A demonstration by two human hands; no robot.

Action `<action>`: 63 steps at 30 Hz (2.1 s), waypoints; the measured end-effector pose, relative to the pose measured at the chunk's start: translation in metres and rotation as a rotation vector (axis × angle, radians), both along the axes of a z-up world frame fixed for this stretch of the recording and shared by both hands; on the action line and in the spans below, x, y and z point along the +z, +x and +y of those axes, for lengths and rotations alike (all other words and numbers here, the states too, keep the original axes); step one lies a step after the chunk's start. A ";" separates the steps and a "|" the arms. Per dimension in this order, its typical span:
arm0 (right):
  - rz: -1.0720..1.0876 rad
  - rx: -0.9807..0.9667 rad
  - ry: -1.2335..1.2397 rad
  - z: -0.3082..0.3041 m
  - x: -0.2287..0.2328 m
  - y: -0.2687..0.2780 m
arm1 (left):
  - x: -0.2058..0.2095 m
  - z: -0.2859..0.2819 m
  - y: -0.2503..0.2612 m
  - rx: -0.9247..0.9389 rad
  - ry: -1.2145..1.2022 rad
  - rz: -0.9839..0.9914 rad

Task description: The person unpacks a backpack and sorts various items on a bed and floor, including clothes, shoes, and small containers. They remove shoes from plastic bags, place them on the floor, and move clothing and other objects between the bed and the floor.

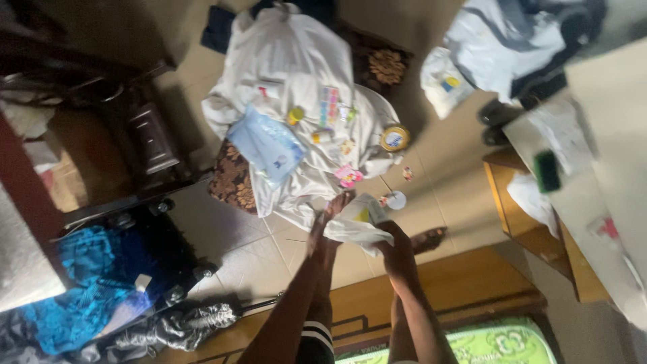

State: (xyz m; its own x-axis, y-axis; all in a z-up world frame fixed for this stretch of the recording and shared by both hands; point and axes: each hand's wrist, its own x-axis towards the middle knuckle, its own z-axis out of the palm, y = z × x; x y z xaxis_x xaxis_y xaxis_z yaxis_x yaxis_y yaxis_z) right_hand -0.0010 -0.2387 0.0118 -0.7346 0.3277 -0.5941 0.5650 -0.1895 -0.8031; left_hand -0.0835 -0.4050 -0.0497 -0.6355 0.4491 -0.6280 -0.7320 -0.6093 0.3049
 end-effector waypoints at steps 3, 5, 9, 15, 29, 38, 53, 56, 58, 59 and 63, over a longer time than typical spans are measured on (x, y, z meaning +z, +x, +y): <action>-0.092 0.029 -0.299 -0.002 0.004 -0.006 | -0.011 -0.022 0.024 -0.326 -0.295 -0.325; -0.152 0.038 -0.470 0.000 0.011 -0.010 | -0.029 -0.033 0.037 -0.150 -0.087 -0.371; 0.003 -0.301 -0.790 0.005 0.001 -0.037 | -0.093 -0.047 0.035 -0.038 -0.120 -0.280; -0.035 -0.287 -0.714 -0.017 -0.042 -0.090 | -0.150 -0.035 -0.001 -0.478 -0.834 0.219; -0.162 -0.339 -0.926 0.016 -0.022 -0.093 | 0.093 0.014 -0.078 -0.436 -1.272 0.762; -0.251 -0.313 -0.831 0.064 -0.002 -0.087 | 0.058 0.027 -0.018 -0.194 -1.339 0.812; 0.256 0.072 -0.363 0.044 0.034 -0.417 | 0.117 -0.047 -0.315 0.148 -0.034 0.401; 0.374 0.138 -0.401 0.026 0.051 -0.474 | 0.124 -0.069 -0.379 0.142 -0.147 0.593; 0.382 0.203 -0.332 0.017 0.066 -0.511 | 0.122 -0.084 -0.420 0.163 -0.130 0.651; 0.411 0.232 -0.343 0.010 0.075 -0.533 | 0.121 -0.093 -0.442 0.210 -0.077 0.686; 0.346 0.157 -0.599 0.003 0.123 -0.610 | 0.122 -0.120 -0.515 0.318 -0.043 0.761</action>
State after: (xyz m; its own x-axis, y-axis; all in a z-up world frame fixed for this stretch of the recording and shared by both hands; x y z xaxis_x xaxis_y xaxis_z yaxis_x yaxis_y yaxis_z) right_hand -0.6112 -0.2353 0.1349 -0.9256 -0.1076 -0.3628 0.3527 -0.5923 -0.7244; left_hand -0.5984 -0.5247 0.0719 -0.9868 0.1616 0.0127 -0.1108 -0.7293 0.6752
